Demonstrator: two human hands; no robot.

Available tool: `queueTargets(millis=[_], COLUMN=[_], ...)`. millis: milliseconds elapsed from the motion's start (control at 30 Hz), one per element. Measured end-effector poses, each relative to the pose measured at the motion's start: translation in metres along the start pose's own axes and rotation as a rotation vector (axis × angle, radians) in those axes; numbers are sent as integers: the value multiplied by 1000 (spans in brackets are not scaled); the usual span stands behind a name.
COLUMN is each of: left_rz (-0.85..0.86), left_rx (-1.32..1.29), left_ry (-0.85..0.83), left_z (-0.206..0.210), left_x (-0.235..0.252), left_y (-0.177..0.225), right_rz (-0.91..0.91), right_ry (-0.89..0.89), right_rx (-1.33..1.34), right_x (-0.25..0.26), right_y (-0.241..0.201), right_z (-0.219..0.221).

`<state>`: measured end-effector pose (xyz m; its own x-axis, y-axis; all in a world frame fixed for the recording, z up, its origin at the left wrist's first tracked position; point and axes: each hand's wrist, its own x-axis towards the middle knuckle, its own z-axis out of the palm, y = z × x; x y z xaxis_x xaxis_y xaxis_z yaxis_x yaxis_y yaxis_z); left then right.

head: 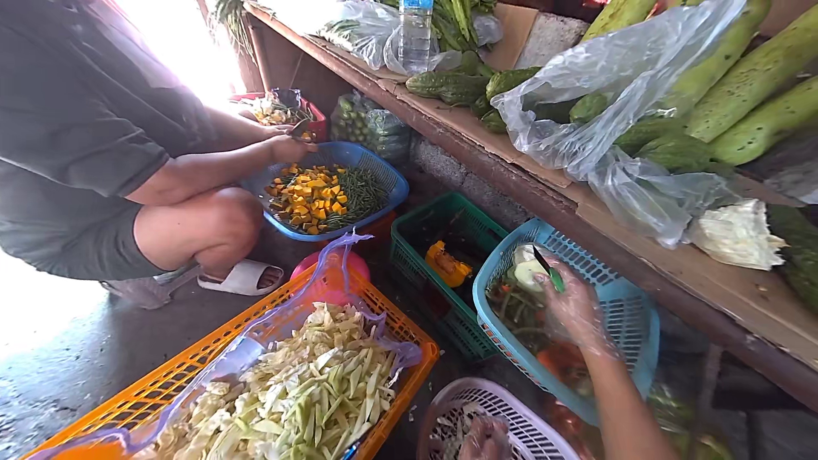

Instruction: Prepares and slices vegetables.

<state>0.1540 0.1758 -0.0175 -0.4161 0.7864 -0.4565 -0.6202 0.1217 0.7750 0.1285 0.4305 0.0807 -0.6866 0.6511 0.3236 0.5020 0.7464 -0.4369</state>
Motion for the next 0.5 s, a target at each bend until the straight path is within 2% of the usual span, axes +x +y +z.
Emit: queueTargets(millis=[133,267,433,500], left_rz=[28,78,399,534], left_rx=[-36,-71,-124,-28], left_ry=[17,-32,-203,-337], left_z=[1,-2,-27,-37], left_x=[1,2,6,-10], left_y=[0,-1,-14,3], right_rz=[174,325,425,466], right_ry=[71,168,263,292], right_rx=[211,533,732,815], right_x=[-65,-135,-202,-221], right_y=[-30,-54,-84,-94], right_z=[-24,-14,-5,-1])
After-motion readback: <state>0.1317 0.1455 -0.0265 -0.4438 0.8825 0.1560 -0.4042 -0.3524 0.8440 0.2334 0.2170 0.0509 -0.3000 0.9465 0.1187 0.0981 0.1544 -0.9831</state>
